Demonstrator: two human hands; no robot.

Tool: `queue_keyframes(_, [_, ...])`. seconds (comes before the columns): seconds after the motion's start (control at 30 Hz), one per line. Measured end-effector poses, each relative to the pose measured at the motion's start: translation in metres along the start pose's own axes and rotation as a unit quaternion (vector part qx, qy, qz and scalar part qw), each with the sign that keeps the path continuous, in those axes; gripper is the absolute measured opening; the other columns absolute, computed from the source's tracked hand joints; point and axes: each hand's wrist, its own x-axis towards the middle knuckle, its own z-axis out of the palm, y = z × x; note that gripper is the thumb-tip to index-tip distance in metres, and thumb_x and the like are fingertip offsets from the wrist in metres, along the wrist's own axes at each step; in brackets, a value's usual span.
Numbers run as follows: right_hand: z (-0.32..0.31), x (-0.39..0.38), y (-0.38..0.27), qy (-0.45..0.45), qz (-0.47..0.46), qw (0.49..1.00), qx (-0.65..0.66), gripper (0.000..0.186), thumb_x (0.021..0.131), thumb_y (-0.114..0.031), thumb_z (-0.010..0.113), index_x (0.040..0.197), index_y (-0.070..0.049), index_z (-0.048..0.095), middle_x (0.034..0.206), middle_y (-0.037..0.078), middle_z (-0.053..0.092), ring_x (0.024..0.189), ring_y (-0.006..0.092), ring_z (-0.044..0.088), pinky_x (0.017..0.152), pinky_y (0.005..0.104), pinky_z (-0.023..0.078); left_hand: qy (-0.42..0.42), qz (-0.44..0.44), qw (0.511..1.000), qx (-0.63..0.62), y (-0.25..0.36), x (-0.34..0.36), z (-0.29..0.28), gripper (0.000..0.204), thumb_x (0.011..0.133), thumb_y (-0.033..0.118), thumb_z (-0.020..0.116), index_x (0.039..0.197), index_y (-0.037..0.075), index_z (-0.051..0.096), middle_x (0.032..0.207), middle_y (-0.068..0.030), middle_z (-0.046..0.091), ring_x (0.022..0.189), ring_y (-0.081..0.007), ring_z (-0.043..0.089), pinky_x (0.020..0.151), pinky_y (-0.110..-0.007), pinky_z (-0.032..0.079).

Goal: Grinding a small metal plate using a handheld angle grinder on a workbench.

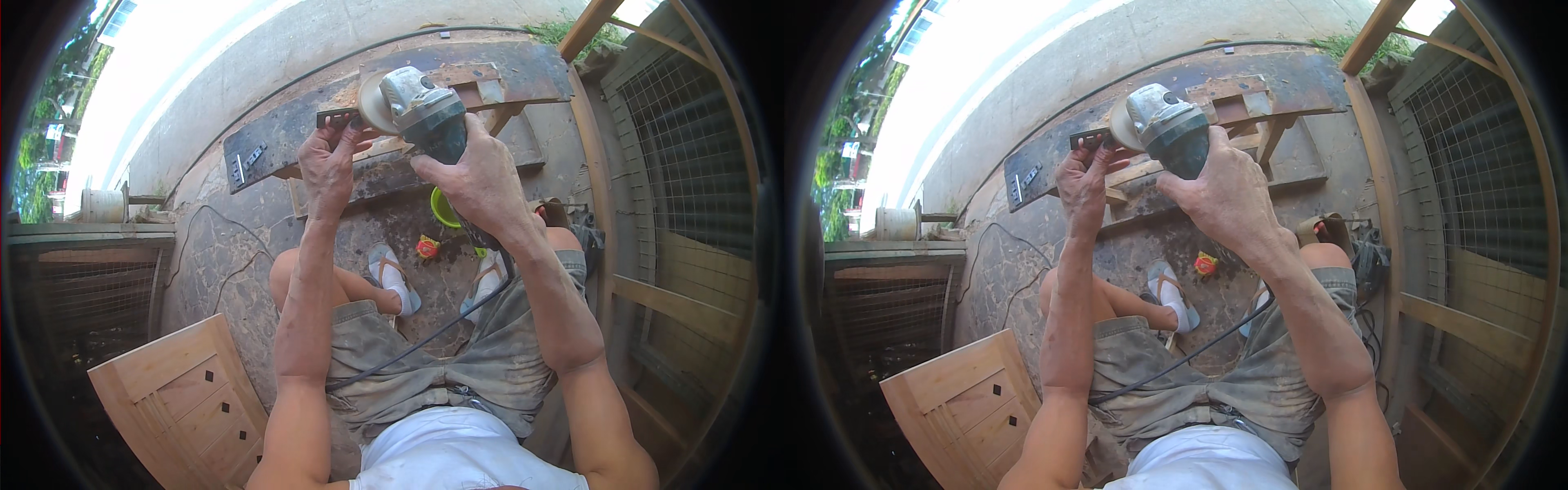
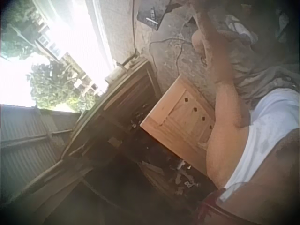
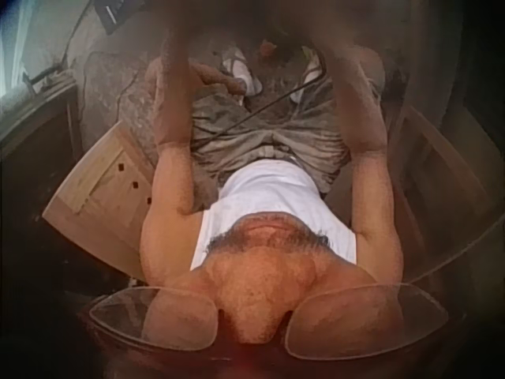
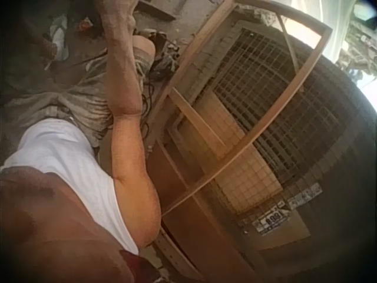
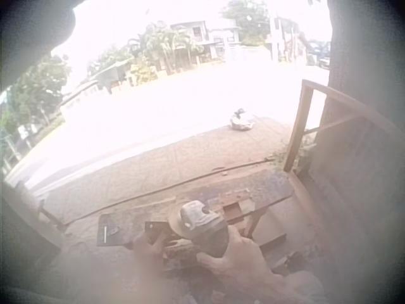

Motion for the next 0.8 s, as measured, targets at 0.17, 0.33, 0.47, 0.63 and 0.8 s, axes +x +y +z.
queue_keyframes(0.17, [-0.002, -0.001, -0.004, -0.016, 0.017, 1.0, 0.007, 0.064, 0.089, -0.037, 0.085, 0.132, 0.008, 0.066, 0.108, 0.024, 0.081, 0.102, 0.0346, 0.082, 0.096, 0.0454, 0.063, 0.002, 0.015, 1.0, 0.003, 0.0, -0.001, 0.003, 0.026, 0.11, 0.02, 0.075, 0.129, 0.001, 0.077, 0.118, -0.0109, 0.082, 0.103, -0.0189, 0.081, 0.083, -0.035, 0.07])
queue_keyframes(0.33, [-0.004, 0.001, 0.005, 0.001, 0.003, 1.0, -0.003, 0.067, 0.088, -0.034, 0.083, 0.129, 0.014, 0.061, 0.1, 0.028, 0.08, 0.095, 0.0388, 0.082, 0.091, 0.0464, 0.064, 0.003, 0.008, 1.0, -0.023, -0.001, 0.001, 0.002, 0.025, 0.11, 0.019, 0.075, 0.129, 0.002, 0.078, 0.117, -0.0107, 0.082, 0.103, -0.0184, 0.081, 0.083, -0.035, 0.07])
queue_keyframes(0.47, [-0.004, 0.001, 0.002, 0.0, 0.009, 1.0, -0.005, 0.067, 0.088, -0.035, 0.083, 0.129, 0.014, 0.061, 0.1, 0.028, 0.08, 0.096, 0.0389, 0.082, 0.092, 0.047, 0.063, 0.008, 0.002, 1.0, -0.007, 0.001, 0.0, 0.002, 0.024, 0.111, 0.018, 0.074, 0.128, 0.001, 0.077, 0.117, -0.011, 0.082, 0.103, -0.019, 0.081, 0.085, -0.035, 0.07])
queue_keyframes(0.63, [0.0, -0.001, -0.003, -0.004, 0.004, 1.0, 0.009, 0.065, 0.088, -0.035, 0.083, 0.13, 0.01, 0.063, 0.104, 0.027, 0.08, 0.099, 0.0374, 0.081, 0.093, 0.0472, 0.063, -0.012, 0.001, 1.0, 0.002, 0.0, -0.003, 0.009, 0.028, 0.112, 0.02, 0.072, 0.13, -0.002, 0.076, 0.114, -0.0125, 0.083, 0.101, -0.0238, 0.083, 0.088, -0.037, 0.069])
queue_keyframes(0.8, [-0.001, -0.002, -0.005, -0.01, -0.005, 1.0, 0.023, 0.065, 0.088, -0.033, 0.082, 0.128, 0.014, 0.061, 0.101, 0.029, 0.08, 0.097, 0.0396, 0.082, 0.091, 0.0484, 0.063, -0.026, 0.016, 0.999, 0.039, 0.002, -0.004, 0.011, 0.029, 0.114, 0.023, 0.071, 0.13, 0.0, 0.077, 0.114, -0.0091, 0.083, 0.102, -0.0179, 0.08, 0.09, -0.036, 0.068])
